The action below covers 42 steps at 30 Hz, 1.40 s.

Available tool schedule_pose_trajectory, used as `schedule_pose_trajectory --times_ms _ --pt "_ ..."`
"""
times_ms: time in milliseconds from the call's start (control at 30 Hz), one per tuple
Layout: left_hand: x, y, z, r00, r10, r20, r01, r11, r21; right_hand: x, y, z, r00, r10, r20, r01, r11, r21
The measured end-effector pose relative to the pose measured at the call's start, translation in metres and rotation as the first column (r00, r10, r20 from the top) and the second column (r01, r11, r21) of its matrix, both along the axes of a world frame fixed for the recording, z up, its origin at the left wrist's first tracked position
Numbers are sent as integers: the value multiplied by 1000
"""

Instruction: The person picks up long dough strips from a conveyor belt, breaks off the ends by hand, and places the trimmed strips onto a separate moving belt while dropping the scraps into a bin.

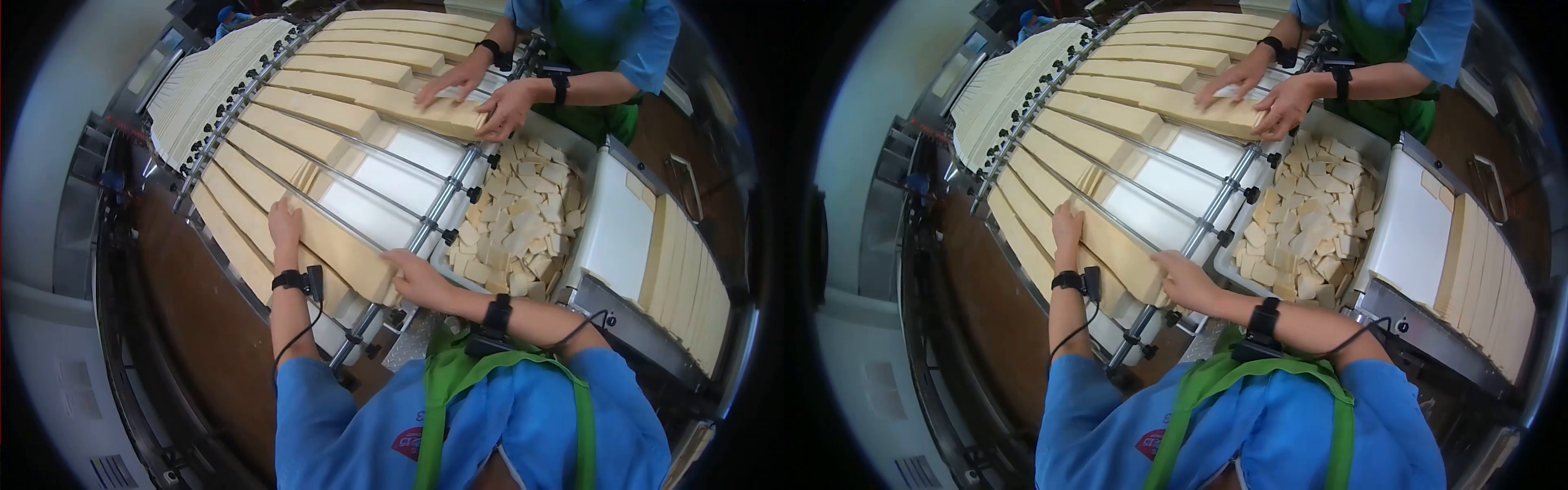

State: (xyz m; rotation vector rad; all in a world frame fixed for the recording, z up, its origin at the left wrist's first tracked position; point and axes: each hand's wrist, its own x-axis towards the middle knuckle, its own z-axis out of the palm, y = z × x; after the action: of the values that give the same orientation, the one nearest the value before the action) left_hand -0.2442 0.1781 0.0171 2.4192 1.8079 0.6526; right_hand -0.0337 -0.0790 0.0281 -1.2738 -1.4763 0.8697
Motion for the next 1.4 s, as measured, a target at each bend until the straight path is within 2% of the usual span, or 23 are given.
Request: schedule_pose_trajectory --times_ms 67,167,233,267,367,467,533,567,633,700,767,867,900,1033,1133,1233,1400 --pt "1 -6 -1 999 -52 -2 52 995 82 -18 17 -29 999 -28 29 26 997 67" --pt "14 -36 11 987 -147 68 148 989 -17 -21 28 -48 999 -29 14 29 1000 5" --pt "25 -64 25 971 -233 49 235 972 -32 -19 21 -30 997 38 -62 -44 995 -87" --pt "36 -73 22 948 -316 45 319 944 -85 17 1 -23 994 -61 -86 47 986 -157" --pt "75 -104 46 888 -443 125 452 891 -52 71 -24 -9 968 -192 -163 184 981 -65" --pt "135 -127 57 781 -596 187 615 786 -61 134 -76 10 910 -413 -30 408 906 -108" --pt "183 -147 55 709 -668 225 694 717 -58 177 -123 5 801 -594 71 598 798 -75" --pt "209 -156 47 636 -725 266 757 652 -34 197 -153 -1 734 -669 119 677 734 -53" --pt "268 -184 31 520 -782 343 842 536 -54 234 -219 -17 497 -825 268 862 504 -48" --pt "333 -224 23 375 -875 306 921 388 -20 262 -288 -19 218 -861 459 971 239 -13" --pt "398 -268 11 289 -912 290 957 281 -72 279 -339 -22 23 -835 550 1000 21 -9" --pt "508 -332 -21 48 -946 321 998 56 17 306 -373 -43 0 -851 524 984 -95 -154" --pt "545 -348 -32 -25 -951 309 999 -11 47 312 -377 -44 8 -859 512 985 -81 -151" --pt "675 -407 -42 -70 -977 199 996 -58 67 323 -368 -57 32 -864 502 991 -36 -125" --pt "743 -427 -53 18 -999 43 999 20 43 324 -367 -52 68 -884 462 988 -5 -156" --pt "771 -435 -55 129 -987 -99 979 142 -146 324 -367 -46 92 -889 449 988 25 -151" --pt "762 -432 -29 203 -960 -194 888 264 -376 323 -369 -33 117 -885 450 990 66 -128"
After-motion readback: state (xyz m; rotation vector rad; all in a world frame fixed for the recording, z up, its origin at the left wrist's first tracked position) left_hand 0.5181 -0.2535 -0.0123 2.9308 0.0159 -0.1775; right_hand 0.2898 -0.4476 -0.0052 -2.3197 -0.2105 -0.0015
